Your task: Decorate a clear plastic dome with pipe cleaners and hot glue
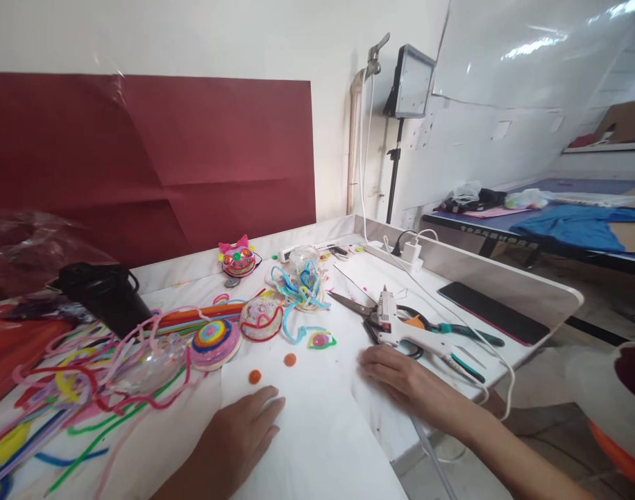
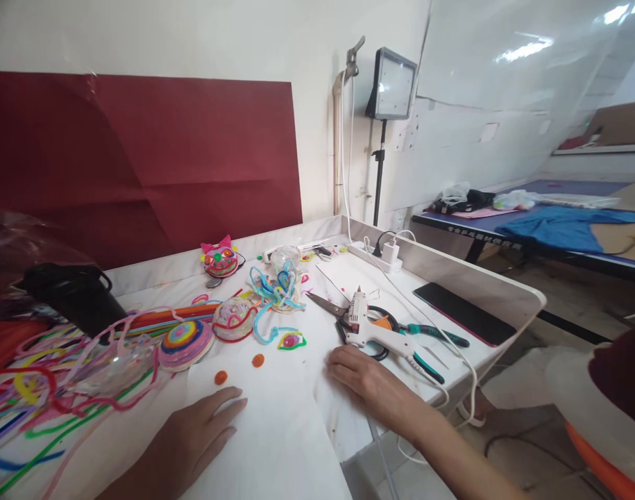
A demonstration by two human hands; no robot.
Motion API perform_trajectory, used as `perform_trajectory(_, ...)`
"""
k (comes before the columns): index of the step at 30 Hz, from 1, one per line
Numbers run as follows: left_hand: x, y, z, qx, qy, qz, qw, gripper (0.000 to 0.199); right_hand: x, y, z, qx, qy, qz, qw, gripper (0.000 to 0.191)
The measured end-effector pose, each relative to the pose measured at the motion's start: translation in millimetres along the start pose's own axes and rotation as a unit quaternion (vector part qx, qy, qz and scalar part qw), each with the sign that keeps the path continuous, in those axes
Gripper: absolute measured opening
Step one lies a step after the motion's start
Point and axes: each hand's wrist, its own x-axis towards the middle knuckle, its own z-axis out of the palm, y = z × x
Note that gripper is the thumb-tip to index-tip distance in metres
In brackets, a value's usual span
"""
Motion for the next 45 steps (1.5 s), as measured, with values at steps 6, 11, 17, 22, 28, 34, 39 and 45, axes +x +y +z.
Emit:
perform_trajectory(6,2.3,1.5,-0.9,0.014,0.005,0.006,1.000,0.043,1.1,-0.8,1.6,0.014,0.009,0.008,1.000,0.026)
perform_trajectory(11,-4.1,0.7,3.0,-0.004,-0.010,0.003,1.000,0.040,2.2,-3.8,2.1,0.030,0.011,0.015,0.999,0.027)
perform_trajectory(17,-8.6,1.8,8.0,0.001,0.012,-0.010,1.000,0.039,5.4,-4.7,-0.9,0.070,-0.016,0.051,0.996,0.030)
perform_trajectory(22,1.9,4.6,-1.7,0.001,-0.004,-0.005,1.000,0.043,5.5,-4.3,-4.2,0.073,-0.016,0.073,0.995,0.032)
perform_trajectory(28,4.2,5.1,-5.4,0.000,-0.008,-0.010,1.000,0.046,9.1,-15.4,-4.5,0.052,0.003,0.083,0.995,0.033)
perform_trajectory(34,4.0,4.6,-6.1,-0.003,0.001,-0.004,1.000,0.043,8.5,-25.0,-2.4,0.054,0.002,0.068,0.996,0.038)
perform_trajectory(39,1.8,3.5,-5.6,-0.012,0.004,-0.007,1.000,0.041,8.5,-28.5,-4.2,0.049,-0.013,0.070,0.996,0.037)
perform_trajectory(45,-1.4,0.2,-2.7,-0.048,-0.010,-0.016,0.999,0.032,10.2,-33.1,-6.2,0.051,-0.036,0.072,0.995,0.037)
